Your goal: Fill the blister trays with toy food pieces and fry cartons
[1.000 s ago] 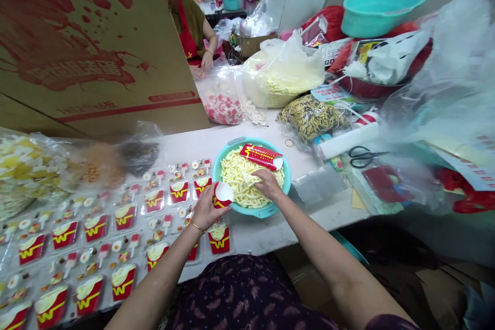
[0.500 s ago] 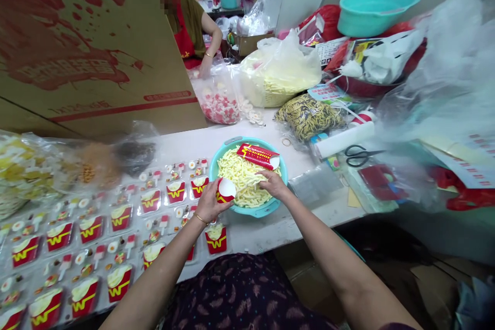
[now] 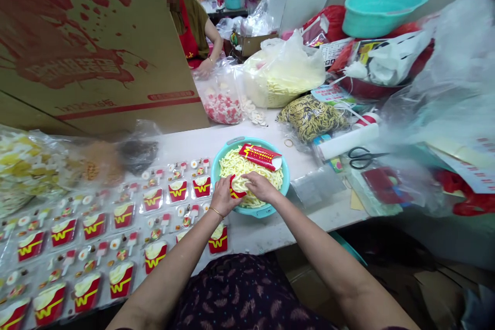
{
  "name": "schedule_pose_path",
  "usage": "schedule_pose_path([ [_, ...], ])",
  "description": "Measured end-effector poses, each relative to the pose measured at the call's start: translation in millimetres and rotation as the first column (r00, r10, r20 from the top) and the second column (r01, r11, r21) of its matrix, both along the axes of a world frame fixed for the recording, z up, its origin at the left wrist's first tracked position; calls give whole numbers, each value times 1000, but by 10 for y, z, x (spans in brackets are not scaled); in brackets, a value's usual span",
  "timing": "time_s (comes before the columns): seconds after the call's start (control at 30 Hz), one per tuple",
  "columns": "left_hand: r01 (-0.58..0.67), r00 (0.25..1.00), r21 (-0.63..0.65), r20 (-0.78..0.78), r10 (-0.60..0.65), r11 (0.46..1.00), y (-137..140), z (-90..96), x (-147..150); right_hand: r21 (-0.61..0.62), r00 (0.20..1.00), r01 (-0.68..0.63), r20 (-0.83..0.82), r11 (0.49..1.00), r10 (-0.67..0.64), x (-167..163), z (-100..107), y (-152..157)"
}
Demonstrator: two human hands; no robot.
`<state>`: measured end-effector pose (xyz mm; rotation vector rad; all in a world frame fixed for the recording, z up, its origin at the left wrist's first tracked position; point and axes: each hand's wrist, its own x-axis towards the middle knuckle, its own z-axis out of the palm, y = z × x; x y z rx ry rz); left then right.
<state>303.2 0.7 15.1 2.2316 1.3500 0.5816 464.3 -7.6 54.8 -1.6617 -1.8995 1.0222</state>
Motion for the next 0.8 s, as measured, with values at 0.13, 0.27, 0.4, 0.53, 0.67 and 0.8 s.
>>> schedule_pose_path([
  [0.13,-47,996,-1,70,47,999,2,-15,73,36,995,-51,90,998,48,-69,67,15],
  [0.27,-91,989,-34,112,95,995,15,-27,80,55,996,-32,90,998,27,29,94,35],
  [0.4,-48,985,-53,162,56,997,-7,-31,133,47,988,4,152,999,-11,4,103,48],
  [0.53,-75,974,-87,205,92,993,-12,-49,154,61,996,-6,85,998,1,-29,103,43],
  [0.67,-96,966,-140,227,127,985,-11,-69,125,105,998,53,15,993,-55,31,60,16],
  [0.8,-58,964,-128,250,89,990,-50,-58,164,35,996,94,-17,995,-93,-23,-1,-13],
])
